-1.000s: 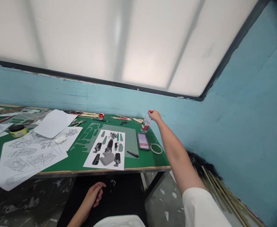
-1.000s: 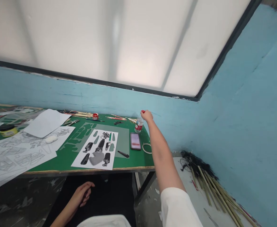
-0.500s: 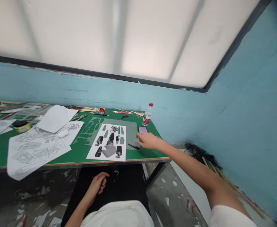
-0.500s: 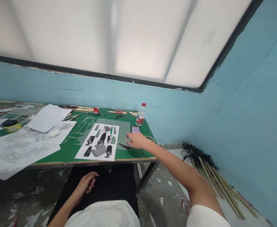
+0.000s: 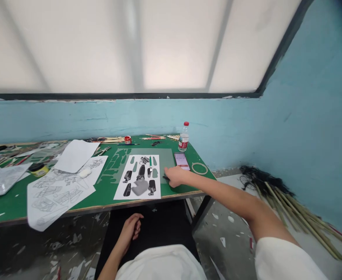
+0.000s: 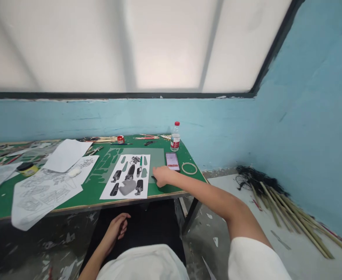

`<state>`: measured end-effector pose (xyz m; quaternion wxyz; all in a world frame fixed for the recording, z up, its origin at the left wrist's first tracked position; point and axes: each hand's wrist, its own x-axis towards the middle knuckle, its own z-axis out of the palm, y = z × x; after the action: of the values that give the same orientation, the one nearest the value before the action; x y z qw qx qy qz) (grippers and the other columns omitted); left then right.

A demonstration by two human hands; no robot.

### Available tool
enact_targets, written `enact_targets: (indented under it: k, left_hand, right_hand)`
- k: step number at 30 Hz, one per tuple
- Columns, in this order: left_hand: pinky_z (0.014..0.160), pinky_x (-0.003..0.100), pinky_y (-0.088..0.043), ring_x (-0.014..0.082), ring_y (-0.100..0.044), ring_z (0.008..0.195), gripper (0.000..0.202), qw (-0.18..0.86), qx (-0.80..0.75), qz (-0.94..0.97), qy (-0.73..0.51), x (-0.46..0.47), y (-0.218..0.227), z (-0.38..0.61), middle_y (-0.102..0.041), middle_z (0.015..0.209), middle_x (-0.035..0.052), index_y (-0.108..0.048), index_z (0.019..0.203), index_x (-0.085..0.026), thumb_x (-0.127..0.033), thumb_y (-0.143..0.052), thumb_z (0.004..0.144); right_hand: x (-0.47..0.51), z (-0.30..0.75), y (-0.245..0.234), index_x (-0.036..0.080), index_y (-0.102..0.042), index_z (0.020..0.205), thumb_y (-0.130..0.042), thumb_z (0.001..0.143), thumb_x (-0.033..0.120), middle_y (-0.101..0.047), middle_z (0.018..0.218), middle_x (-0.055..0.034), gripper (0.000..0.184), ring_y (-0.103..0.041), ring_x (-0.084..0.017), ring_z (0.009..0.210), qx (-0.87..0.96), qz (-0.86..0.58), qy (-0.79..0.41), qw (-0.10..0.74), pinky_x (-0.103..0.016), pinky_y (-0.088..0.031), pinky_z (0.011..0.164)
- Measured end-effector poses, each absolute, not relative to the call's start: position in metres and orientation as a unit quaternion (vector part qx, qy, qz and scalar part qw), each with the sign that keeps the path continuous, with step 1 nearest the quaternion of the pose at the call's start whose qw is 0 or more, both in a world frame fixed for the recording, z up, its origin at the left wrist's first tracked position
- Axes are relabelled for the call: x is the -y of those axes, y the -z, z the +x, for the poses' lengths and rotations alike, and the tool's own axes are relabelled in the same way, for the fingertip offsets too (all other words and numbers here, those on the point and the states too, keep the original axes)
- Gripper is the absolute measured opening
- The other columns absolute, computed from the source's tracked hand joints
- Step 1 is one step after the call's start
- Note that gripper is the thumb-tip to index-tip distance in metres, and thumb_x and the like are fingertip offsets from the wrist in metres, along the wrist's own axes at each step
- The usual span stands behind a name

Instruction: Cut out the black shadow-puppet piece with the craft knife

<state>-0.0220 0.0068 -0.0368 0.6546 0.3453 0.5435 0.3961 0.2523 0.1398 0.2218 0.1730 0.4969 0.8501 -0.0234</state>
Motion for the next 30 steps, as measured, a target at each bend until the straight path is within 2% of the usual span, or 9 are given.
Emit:
enact_targets:
  k: [8,12,17,21,23,25,26,28,30]
  left_hand:
    - [0.06,0.025,-0.057,0.0115,-0.064,0.069,0.031,0.638,-0.558,0.363,-0.385,-0.005,0.023,-0.015,-0.069,0.096,0.002,-0.067,0.117,-0.015,-0.044,-0.066,0.106]
    - [0.055,0.022,-0.053,0.0091,-0.059,0.062,0.029,0.625,-0.555,0.406,-0.37,-0.001,0.006,-0.007,-0.066,0.087,-0.0008,-0.067,0.11,-0.014,-0.044,-0.066,0.106]
    - [0.043,0.019,-0.035,0.0055,-0.04,0.044,0.037,0.608,-0.502,0.496,-0.365,0.016,-0.045,-0.005,-0.053,0.064,-0.0083,-0.067,0.099,-0.015,-0.051,-0.062,0.107]
    - [0.045,0.022,-0.028,0.0075,-0.039,0.043,0.054,0.582,-0.464,0.542,-0.39,0.021,-0.099,-0.021,-0.048,0.052,-0.0086,-0.07,0.1,-0.017,-0.071,-0.064,0.096]
    - [0.044,0.022,-0.027,0.0077,-0.04,0.043,0.055,0.567,-0.461,0.552,-0.401,0.01,-0.121,-0.032,-0.048,0.052,-0.0081,-0.07,0.098,-0.017,-0.072,-0.067,0.094]
    - [0.043,0.02,-0.029,0.0073,-0.043,0.045,0.046,0.554,-0.464,0.557,-0.409,-0.014,-0.14,-0.039,-0.053,0.059,-0.0076,-0.068,0.101,-0.016,-0.062,-0.069,0.098]
    - [0.044,0.019,-0.035,0.0074,-0.048,0.048,0.039,0.547,-0.465,0.559,-0.414,-0.03,-0.148,-0.04,-0.058,0.068,-0.0059,-0.068,0.104,-0.016,-0.054,-0.069,0.101]
    - [0.057,0.023,-0.053,0.0116,-0.064,0.069,0.031,0.534,-0.466,0.56,-0.429,-0.068,-0.162,-0.038,-0.069,0.095,0.0019,-0.067,0.119,-0.016,-0.042,-0.07,0.103]
    - [0.073,0.032,-0.063,0.0184,-0.071,0.092,0.036,0.53,-0.463,0.557,-0.441,-0.106,-0.172,-0.03,-0.07,0.118,0.0079,-0.065,0.13,-0.017,-0.04,-0.07,0.103]
  right_hand:
    - [-0.148,0.253,-0.222,0.018,-0.065,0.136,-0.071,0.104,0.038,-0.069,0.132,-0.011,0.039,-0.071,-0.025,0.111,-0.846,0.509,0.054,0.15,-0.046,-0.063,0.095]
    - [-0.151,0.264,-0.221,0.018,-0.065,0.134,-0.071,0.104,0.039,-0.069,0.13,-0.0105,0.037,-0.071,-0.025,0.11,-0.845,0.517,0.084,0.106,-0.046,-0.063,0.094]
    - [-0.154,0.277,-0.21,0.019,-0.069,0.125,-0.068,0.106,0.04,-0.071,0.124,-0.0086,0.029,-0.071,-0.022,0.103,-0.839,0.52,0.155,0.046,-0.042,-0.063,0.091]
    - [-0.156,0.287,-0.202,0.017,-0.07,0.119,-0.069,0.105,0.04,-0.073,0.117,-0.007,0.027,-0.072,-0.02,0.098,-0.834,0.512,0.207,-0.017,-0.039,-0.063,0.087]
    - [-0.159,0.287,-0.199,0.016,-0.071,0.115,-0.069,0.105,0.041,-0.073,0.111,-0.0057,0.027,-0.072,-0.019,0.094,-0.83,0.503,0.231,-0.066,-0.038,-0.063,0.084]
    - [-0.164,0.279,-0.197,0.015,-0.071,0.112,-0.068,0.106,0.042,-0.073,0.105,-0.0042,0.028,-0.072,-0.019,0.089,-0.824,0.489,0.256,-0.128,-0.037,-0.063,0.081]
    - [-0.167,0.271,-0.195,0.014,-0.071,0.11,-0.067,0.107,0.043,-0.073,0.102,-0.0035,0.029,-0.072,-0.018,0.087,-0.82,0.479,0.267,-0.162,-0.036,-0.063,0.079]
    - [-0.175,0.247,-0.191,0.014,-0.071,0.11,-0.066,0.107,0.044,-0.073,0.1,-0.003,0.03,-0.072,-0.017,0.083,-0.812,0.457,0.284,-0.227,-0.034,-0.063,0.076]
    - [-0.183,0.217,-0.184,0.014,-0.071,0.111,-0.066,0.107,0.043,-0.073,0.1,-0.0032,0.03,-0.072,-0.017,0.083,-0.803,0.438,0.288,-0.285,-0.033,-0.063,0.076]
